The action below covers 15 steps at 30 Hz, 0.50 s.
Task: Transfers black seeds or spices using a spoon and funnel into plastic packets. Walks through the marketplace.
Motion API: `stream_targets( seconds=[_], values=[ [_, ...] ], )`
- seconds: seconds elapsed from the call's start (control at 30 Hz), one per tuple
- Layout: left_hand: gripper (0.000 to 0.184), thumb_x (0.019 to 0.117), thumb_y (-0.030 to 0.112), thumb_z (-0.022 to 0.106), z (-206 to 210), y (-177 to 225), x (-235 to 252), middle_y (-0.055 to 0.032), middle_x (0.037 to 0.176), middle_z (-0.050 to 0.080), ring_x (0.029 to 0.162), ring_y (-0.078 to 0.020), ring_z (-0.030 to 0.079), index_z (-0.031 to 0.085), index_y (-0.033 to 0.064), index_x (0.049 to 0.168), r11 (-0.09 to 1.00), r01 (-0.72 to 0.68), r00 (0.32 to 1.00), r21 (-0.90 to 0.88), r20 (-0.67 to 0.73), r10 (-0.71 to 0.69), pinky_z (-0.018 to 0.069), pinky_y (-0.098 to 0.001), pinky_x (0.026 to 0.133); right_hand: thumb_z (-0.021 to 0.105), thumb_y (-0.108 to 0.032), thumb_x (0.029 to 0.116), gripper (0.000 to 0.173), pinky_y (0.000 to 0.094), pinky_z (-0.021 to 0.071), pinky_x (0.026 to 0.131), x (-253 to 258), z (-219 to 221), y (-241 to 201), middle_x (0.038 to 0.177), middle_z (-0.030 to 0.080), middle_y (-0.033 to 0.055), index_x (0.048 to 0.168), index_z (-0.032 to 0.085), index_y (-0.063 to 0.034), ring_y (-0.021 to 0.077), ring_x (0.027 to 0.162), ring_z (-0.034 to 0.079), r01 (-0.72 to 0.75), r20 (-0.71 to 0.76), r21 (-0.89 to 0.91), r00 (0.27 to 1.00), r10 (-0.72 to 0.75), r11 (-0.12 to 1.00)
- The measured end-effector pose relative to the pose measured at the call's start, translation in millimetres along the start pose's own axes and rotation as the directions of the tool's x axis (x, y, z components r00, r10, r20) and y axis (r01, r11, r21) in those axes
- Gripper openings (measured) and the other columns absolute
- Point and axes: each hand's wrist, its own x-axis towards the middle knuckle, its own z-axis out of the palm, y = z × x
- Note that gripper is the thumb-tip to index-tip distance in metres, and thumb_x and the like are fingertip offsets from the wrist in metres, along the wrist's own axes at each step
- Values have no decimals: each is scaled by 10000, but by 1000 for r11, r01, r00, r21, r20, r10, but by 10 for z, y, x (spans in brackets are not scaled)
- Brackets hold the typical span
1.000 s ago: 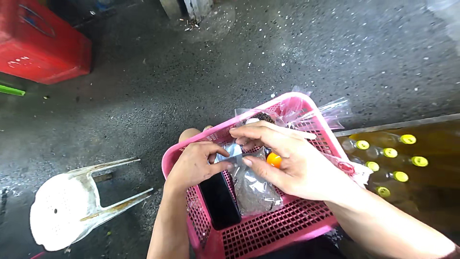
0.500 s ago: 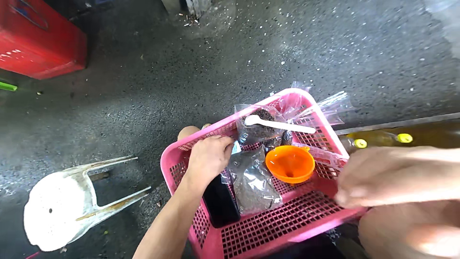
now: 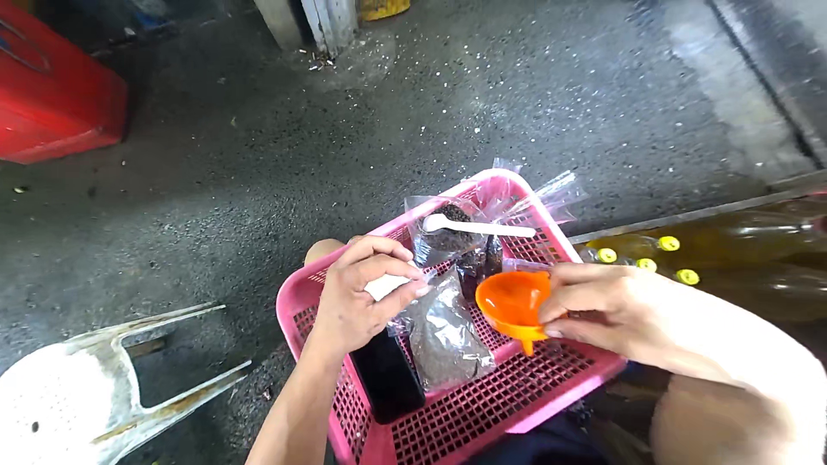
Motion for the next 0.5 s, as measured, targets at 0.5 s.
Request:
stream_targets(
  seconds=[0.5],
  values=[
    [162, 921, 247, 776, 38, -10, -28, 3, 1021, 767, 1037, -75, 704, 783, 94, 974, 999, -21, 993, 34, 113, 18, 580, -267, 944, 623, -287, 1030, 121, 137, 519, 567, 470, -186, -560, 874, 664, -110, 1102, 664, -200, -20, 649, 593, 251, -610, 344, 792, 13, 905]
  ],
)
